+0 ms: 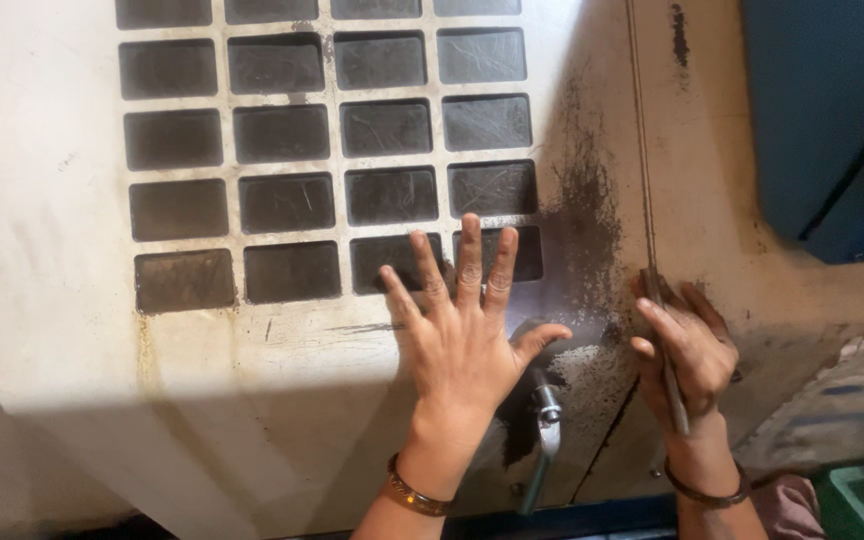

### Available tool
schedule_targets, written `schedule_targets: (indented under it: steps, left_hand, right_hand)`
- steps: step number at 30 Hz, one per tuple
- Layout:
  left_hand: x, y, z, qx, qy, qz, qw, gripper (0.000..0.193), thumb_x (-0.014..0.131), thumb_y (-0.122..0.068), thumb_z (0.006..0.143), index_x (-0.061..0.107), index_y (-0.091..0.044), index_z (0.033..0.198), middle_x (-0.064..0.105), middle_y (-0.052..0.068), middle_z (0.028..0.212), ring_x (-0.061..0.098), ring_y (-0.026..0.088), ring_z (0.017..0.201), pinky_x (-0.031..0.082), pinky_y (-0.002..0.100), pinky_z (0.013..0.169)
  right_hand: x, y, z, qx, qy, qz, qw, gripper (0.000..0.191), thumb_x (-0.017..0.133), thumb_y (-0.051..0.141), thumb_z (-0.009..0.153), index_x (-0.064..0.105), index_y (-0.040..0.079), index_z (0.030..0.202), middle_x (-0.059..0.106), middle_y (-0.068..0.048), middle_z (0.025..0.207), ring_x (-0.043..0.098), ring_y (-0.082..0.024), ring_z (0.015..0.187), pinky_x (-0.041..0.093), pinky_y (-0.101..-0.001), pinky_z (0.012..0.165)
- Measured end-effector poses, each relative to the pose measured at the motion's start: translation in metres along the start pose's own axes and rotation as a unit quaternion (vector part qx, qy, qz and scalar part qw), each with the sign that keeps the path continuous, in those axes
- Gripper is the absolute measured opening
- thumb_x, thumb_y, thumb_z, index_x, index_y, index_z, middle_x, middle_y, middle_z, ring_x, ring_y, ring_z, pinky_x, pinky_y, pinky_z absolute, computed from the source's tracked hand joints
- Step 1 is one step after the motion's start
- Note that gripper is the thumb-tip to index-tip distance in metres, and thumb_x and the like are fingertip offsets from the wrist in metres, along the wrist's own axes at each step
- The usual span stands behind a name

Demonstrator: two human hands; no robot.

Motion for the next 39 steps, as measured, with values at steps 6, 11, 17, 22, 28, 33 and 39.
schedule_targets:
  steps: [6,11,17,22,28,33,39]
  left_hand:
    - [0.0004,0.0000,0.0008,0.000,0.002,-0.003,1.000,0.100,0.012,-0.091,0.089,-0.001,-0.028,0.167,-0.006,0.006,0.173,-0.008,0.046,0.155,-0.010,0.072,0.120]
    - [-0.0003,0.0000,0.0008,-0.002,-0.005,-0.008,1.000,0.099,0.012,-0.090,0.090,0.000,-0.029,0.167,-0.004,0.007,0.173,-0.007,0.046,0.156,-0.010,0.071,0.120]
    - [-0.0004,-0.0006,0.0007,-0.001,-0.003,-0.008,1.000,0.099,0.011,-0.090,0.090,0.000,-0.029,0.167,-0.004,0.007,0.173,-0.007,0.044,0.157,-0.011,0.071,0.120]
    - [0.0012,-0.0004,0.0012,0.000,0.015,-0.002,1.000,0.098,0.010,-0.089,0.090,-0.001,-0.029,0.167,-0.004,0.007,0.173,-0.008,0.043,0.157,-0.012,0.071,0.119]
    - [0.0028,-0.0004,0.0009,-0.002,0.028,-0.008,1.000,0.099,0.012,-0.089,0.090,-0.002,-0.028,0.167,-0.004,0.011,0.173,-0.010,0.044,0.156,-0.012,0.072,0.118]
    - [0.0031,-0.0004,0.0003,-0.003,0.033,-0.012,0.999,0.099,0.012,-0.090,0.090,-0.003,-0.027,0.166,-0.003,0.013,0.173,-0.009,0.044,0.156,-0.012,0.072,0.118]
    - [0.0005,-0.0008,0.0027,-0.004,0.037,0.001,0.999,0.098,0.010,-0.089,0.091,-0.003,-0.027,0.166,-0.003,0.012,0.173,-0.008,0.043,0.157,-0.011,0.071,0.119]
  right_hand:
    - [-0.0011,0.0014,0.0019,0.001,-0.007,0.006,1.000,0.037,0.056,0.038,0.111,0.067,0.004,0.121,0.075,-0.016,0.110,0.075,-0.028,0.104,0.053,-0.0450,0.108]
    - [-0.0003,0.0008,0.0023,0.001,-0.005,0.008,1.000,0.036,0.056,0.037,0.112,0.066,0.005,0.122,0.075,-0.017,0.112,0.075,-0.029,0.107,0.053,-0.0446,0.108]
    - [-0.0003,0.0002,0.0012,-0.004,-0.005,0.006,1.000,0.037,0.054,0.038,0.113,0.066,0.004,0.123,0.075,-0.017,0.113,0.075,-0.029,0.108,0.053,-0.0455,0.109]
    - [-0.0005,0.0012,0.0018,-0.006,-0.006,0.010,1.000,0.036,0.054,0.037,0.113,0.066,0.004,0.122,0.075,-0.017,0.112,0.075,-0.029,0.107,0.054,-0.0479,0.112]
    - [-0.0022,0.0034,0.0021,0.002,-0.001,0.010,1.000,0.035,0.056,0.035,0.114,0.066,0.003,0.123,0.075,-0.018,0.112,0.075,-0.030,0.108,0.052,-0.0452,0.109]
    - [-0.0036,0.0040,0.0029,0.004,0.003,0.010,1.000,0.035,0.055,0.035,0.114,0.067,0.004,0.124,0.075,-0.018,0.112,0.075,-0.030,0.108,0.053,-0.0449,0.109]
    - [-0.0052,0.0030,0.0028,-0.001,0.005,-0.007,1.000,0.032,0.059,0.032,0.111,0.068,0.003,0.121,0.073,-0.016,0.099,0.074,-0.032,0.098,0.053,-0.0493,0.110]
Point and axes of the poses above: each hand's wrist, its own z-axis towards the middle knuckle, its own x-axis out of the palm, y = z × x, the point moved 8 cm from there along z, towards the middle knuckle
